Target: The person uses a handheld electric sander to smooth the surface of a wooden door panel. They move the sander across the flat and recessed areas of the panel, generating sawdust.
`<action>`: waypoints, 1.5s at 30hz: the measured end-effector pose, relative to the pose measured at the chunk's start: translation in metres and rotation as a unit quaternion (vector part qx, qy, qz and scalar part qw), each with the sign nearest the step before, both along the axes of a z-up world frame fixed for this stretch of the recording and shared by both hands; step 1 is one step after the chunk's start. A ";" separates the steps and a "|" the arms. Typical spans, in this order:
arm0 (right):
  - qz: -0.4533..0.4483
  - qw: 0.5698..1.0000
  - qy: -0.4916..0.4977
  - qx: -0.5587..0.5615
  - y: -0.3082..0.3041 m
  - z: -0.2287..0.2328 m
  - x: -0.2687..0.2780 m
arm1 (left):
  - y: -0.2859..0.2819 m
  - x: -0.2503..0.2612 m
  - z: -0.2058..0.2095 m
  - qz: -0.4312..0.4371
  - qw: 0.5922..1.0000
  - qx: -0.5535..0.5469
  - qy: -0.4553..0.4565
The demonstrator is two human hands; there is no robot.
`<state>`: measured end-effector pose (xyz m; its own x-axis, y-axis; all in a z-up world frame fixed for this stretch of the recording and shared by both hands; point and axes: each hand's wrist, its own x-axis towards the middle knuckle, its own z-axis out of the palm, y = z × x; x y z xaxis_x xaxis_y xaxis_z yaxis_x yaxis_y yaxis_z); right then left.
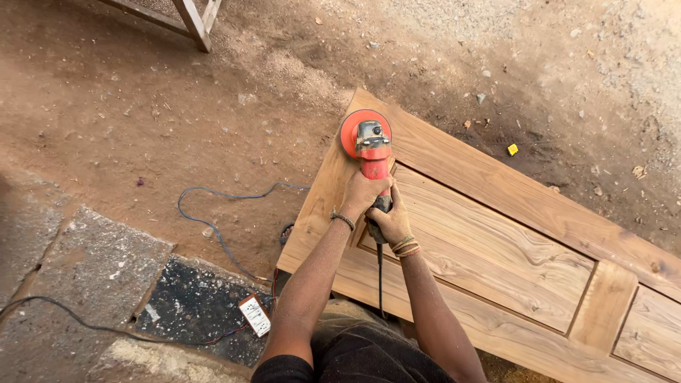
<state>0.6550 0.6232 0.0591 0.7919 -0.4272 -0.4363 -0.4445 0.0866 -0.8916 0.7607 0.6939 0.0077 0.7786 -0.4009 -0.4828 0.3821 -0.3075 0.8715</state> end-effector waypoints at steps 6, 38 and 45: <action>0.008 1.000 -0.012 -0.015 -0.003 -0.008 0.008 | 0.000 0.005 -0.007 0.005 1.000 0.004 0.007; 0.049 0.990 0.115 -0.068 0.010 -0.006 -0.055 | 0.025 -0.059 0.008 -0.044 0.992 0.110 0.051; 0.045 0.994 0.019 -0.099 -0.002 -0.025 -0.017 | 0.010 -0.013 0.008 -0.018 0.997 0.066 0.035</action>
<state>0.6383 0.6215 0.0341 0.8150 -0.4359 -0.3819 -0.4768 -0.1297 -0.8694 0.7481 0.7034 0.0154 0.7275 -0.3580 -0.5853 0.4266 -0.4321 0.7945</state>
